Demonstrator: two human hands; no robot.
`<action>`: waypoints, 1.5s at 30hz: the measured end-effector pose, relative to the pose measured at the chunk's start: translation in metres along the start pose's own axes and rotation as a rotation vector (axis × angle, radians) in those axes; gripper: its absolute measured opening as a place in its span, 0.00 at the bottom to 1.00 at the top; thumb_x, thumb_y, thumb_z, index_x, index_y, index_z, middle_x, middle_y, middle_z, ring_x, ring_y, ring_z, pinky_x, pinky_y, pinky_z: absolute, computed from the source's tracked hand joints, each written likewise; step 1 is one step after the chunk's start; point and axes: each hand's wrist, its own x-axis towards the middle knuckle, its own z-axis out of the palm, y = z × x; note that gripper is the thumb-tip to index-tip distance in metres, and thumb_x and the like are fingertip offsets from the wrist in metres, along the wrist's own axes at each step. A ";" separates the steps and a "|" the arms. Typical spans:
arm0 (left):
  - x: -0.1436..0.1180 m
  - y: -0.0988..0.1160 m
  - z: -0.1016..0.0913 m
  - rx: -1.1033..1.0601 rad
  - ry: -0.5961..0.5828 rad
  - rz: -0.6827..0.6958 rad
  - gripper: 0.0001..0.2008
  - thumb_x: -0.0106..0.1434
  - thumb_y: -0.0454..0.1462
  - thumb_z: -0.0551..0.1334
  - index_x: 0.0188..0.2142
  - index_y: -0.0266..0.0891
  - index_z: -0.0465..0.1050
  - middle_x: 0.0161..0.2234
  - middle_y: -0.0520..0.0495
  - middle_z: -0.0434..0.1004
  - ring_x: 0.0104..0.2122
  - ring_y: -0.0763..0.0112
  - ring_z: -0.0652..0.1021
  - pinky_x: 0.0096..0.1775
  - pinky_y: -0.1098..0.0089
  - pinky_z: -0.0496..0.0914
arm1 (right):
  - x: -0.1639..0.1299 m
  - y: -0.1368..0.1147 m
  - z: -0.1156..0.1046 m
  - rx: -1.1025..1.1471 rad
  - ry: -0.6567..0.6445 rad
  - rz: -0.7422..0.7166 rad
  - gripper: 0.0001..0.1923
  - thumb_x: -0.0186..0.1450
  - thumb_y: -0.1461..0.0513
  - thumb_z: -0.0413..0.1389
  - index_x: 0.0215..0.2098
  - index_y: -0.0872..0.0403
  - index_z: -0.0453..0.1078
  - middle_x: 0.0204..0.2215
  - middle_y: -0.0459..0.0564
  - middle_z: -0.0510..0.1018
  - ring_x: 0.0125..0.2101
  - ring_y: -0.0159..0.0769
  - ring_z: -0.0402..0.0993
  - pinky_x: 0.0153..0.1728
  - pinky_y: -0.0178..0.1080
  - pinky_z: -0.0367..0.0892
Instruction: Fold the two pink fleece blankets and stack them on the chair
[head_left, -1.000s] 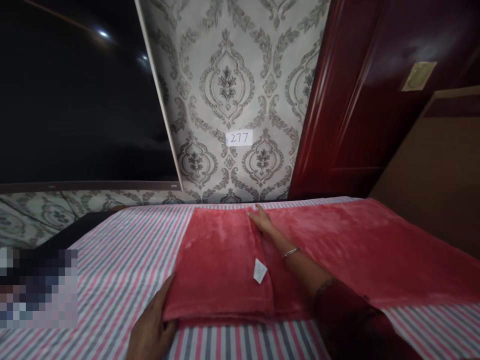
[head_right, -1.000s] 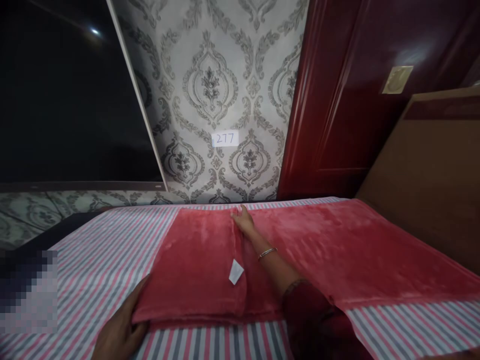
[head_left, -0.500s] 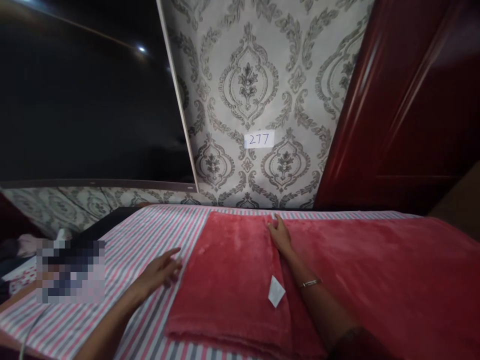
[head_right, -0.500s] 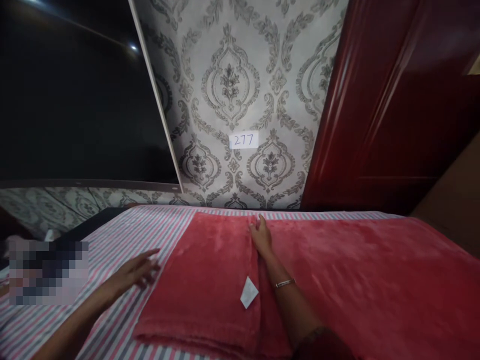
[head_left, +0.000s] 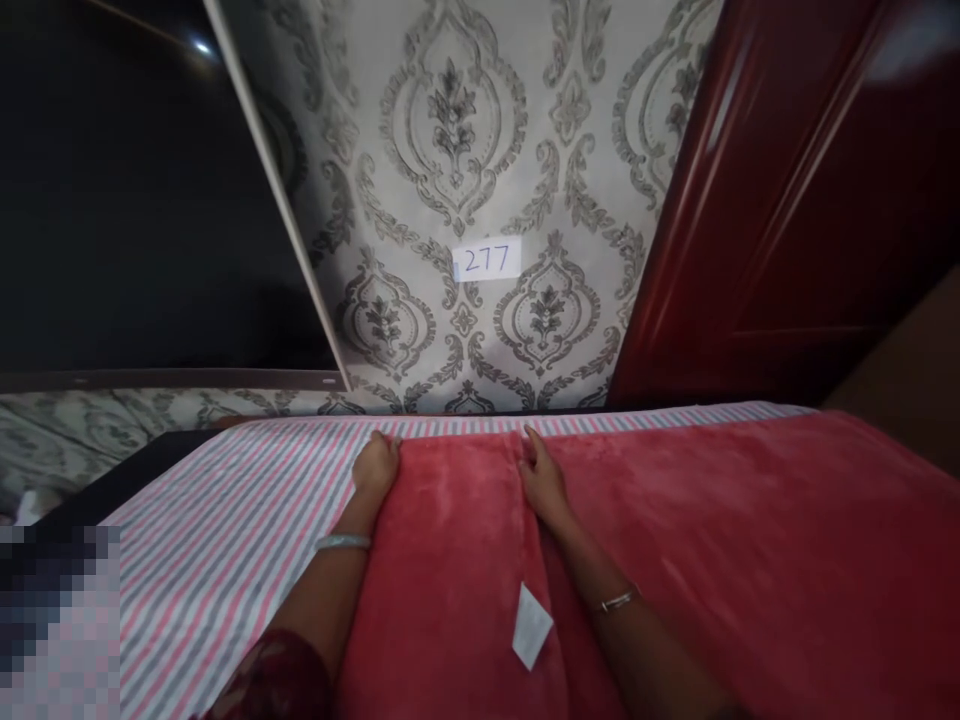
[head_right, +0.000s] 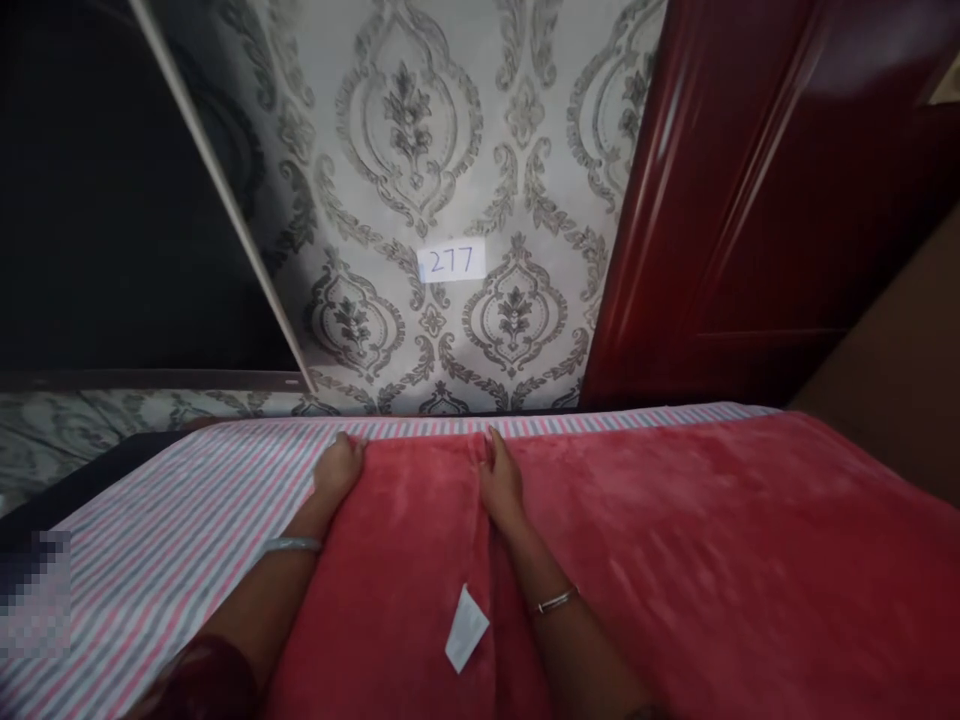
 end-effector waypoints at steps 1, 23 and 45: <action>0.006 0.003 0.005 0.022 0.009 -0.021 0.20 0.68 0.45 0.61 0.54 0.37 0.70 0.51 0.40 0.74 0.48 0.60 0.77 0.49 0.54 0.73 | 0.001 0.000 -0.002 -0.027 -0.002 0.036 0.35 0.60 0.66 0.49 0.67 0.54 0.60 0.51 0.54 0.79 0.50 0.44 0.76 0.54 0.44 0.69; 0.058 -0.031 -0.016 -0.578 -0.571 0.023 0.21 0.43 0.52 0.72 0.25 0.39 0.73 0.21 0.51 0.72 0.23 0.68 0.70 0.27 0.69 0.64 | -0.011 -0.013 -0.007 -0.068 -0.128 -0.090 0.32 0.62 0.62 0.51 0.65 0.52 0.64 0.62 0.51 0.70 0.62 0.42 0.64 0.63 0.46 0.60; -0.044 -0.066 -0.049 -0.769 -0.439 -0.217 0.44 0.49 0.55 0.70 0.60 0.37 0.61 0.23 0.57 0.68 0.19 0.74 0.68 0.22 0.73 0.59 | -0.005 -0.058 -0.012 -0.753 -0.217 -0.199 0.28 0.64 0.63 0.58 0.62 0.56 0.65 0.66 0.65 0.58 0.63 0.58 0.57 0.60 0.56 0.57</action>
